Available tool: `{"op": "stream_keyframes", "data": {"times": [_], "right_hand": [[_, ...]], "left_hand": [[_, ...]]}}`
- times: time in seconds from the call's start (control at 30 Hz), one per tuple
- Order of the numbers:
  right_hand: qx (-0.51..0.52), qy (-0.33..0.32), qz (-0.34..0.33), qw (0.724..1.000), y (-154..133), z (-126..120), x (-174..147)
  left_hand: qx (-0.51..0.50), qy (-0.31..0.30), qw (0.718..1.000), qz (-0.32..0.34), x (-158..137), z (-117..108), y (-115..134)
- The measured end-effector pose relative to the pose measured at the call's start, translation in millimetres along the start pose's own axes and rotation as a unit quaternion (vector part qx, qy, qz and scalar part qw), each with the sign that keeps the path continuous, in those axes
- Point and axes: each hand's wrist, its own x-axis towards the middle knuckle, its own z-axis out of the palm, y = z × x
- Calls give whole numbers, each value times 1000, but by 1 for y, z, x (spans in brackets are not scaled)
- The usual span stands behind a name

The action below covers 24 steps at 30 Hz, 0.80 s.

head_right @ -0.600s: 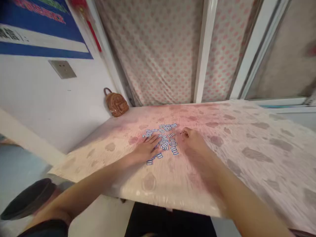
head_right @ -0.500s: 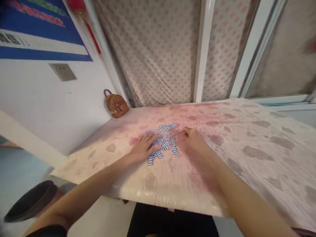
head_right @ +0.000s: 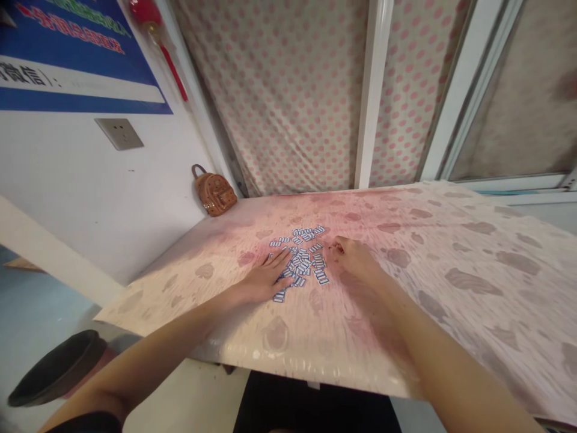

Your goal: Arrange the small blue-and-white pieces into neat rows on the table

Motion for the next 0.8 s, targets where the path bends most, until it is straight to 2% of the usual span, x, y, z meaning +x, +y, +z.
{"op": "stream_keyframes", "data": {"times": [0.17,0.3,0.5,0.63,0.8], "right_hand": [[3,-2,-11,1000,3,2,0],[1,-4,-8,1000,4,3,1],[-1,35,-18,999,2,1,2],[38,85,2,996,3,-2,3],[50,98,28,994,5,-3,5]], "left_hand": [[-7,8,999,-45,24,-6,2],[-3,38,994,-99,28,-3,14],[3,22,1000,-9,34,10,46],[3,12,1000,-20,64,9,52],[13,28,998,-49,98,9,53]]}}
